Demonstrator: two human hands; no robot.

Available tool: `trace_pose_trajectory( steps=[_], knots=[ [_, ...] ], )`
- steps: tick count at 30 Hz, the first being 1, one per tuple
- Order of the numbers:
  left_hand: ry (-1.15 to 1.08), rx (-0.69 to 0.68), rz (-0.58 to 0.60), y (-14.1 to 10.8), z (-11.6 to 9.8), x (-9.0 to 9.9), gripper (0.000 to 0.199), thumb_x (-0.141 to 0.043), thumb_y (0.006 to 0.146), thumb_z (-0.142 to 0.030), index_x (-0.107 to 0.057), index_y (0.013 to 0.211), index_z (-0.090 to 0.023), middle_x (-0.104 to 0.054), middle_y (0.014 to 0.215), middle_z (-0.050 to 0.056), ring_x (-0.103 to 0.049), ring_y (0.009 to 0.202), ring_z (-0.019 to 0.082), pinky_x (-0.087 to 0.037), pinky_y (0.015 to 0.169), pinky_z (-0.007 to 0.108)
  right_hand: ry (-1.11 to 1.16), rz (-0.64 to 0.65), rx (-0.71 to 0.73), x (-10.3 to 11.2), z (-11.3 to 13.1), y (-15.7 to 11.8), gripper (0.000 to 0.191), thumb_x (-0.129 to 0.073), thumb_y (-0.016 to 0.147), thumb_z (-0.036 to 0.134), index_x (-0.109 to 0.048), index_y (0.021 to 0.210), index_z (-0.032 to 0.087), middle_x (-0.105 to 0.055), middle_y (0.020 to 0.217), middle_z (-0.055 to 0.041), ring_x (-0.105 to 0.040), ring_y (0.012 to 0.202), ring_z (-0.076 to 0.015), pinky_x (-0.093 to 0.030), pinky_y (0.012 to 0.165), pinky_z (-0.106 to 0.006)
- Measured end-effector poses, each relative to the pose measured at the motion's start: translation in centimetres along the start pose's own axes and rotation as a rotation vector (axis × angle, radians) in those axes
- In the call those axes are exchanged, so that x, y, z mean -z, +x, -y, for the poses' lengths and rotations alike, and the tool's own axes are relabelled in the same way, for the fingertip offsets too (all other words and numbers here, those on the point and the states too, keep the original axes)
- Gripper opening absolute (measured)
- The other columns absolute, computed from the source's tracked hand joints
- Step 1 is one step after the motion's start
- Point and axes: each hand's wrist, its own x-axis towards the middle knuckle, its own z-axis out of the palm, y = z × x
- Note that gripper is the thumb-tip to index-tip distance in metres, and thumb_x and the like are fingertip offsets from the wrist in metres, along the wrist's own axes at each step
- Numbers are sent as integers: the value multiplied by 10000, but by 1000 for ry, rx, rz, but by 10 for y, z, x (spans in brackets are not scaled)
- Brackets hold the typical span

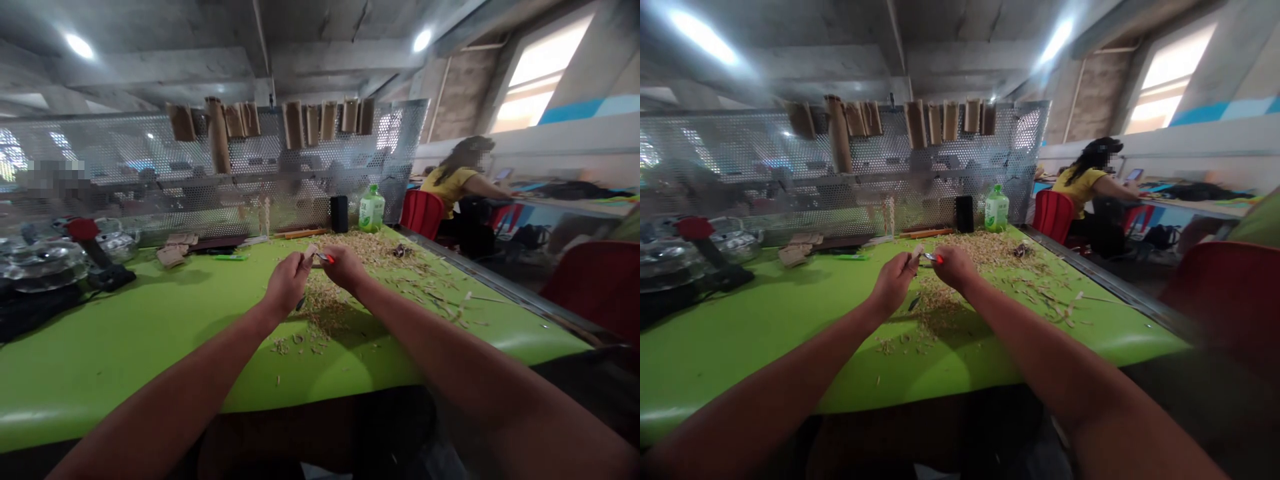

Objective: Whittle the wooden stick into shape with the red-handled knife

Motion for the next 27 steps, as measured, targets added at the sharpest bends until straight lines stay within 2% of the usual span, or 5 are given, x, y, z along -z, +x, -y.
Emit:
trace_pose_trajectory(
  steps=[11, 14, 17, 21, 27],
  knots=[
    [-252, 30, 82, -1, -5, 1, 366, -515, 937, -472, -460, 693, -205, -414, 593, -38, -336, 516, 102, -244, 467, 255, 205, -73, 112, -12, -26, 12, 240, -494, 826, 237, -512, 592, 190, -512, 608, 6, -382, 592, -120, -244, 592, -262],
    [-490, -31, 37, -4, -15, 16, 378, -513, 929, -555, -479, 766, -216, -375, 602, -47, -311, 478, 87, -242, 424, 242, 235, -89, -129, -5, -49, 13, 290, -509, 802, 255, -422, 529, 211, -416, 533, 22, -354, 552, -120, -225, 564, -279],
    [-727, 2, 30, -1, -19, 30, 336, -522, 924, -572, -506, 906, -237, -332, 591, -70, -273, 429, 73, -213, 381, 226, 304, -217, -362, 4, -63, 12, 330, -485, 794, 280, -331, 506, 235, -307, 500, 39, -312, 528, -118, -201, 539, -292],
    [-860, 194, 209, 5, -11, 34, 337, -676, 851, -477, -466, 1002, -260, -416, 641, -91, -266, 384, 32, -174, 336, 178, 497, -210, -190, -1, -46, 11, 313, -458, 792, 336, -305, 540, 233, -296, 550, 45, -296, 552, -105, -214, 538, -277],
    [-895, 207, 146, 4, -12, 25, 370, -692, 838, -478, -510, 1018, -212, -553, 829, -45, -449, 437, 34, -386, 342, 185, 613, -195, -145, -12, -32, 11, 353, -490, 776, 434, -306, 551, 233, -285, 557, 49, -278, 549, -98, -212, 532, -270]
  ],
)
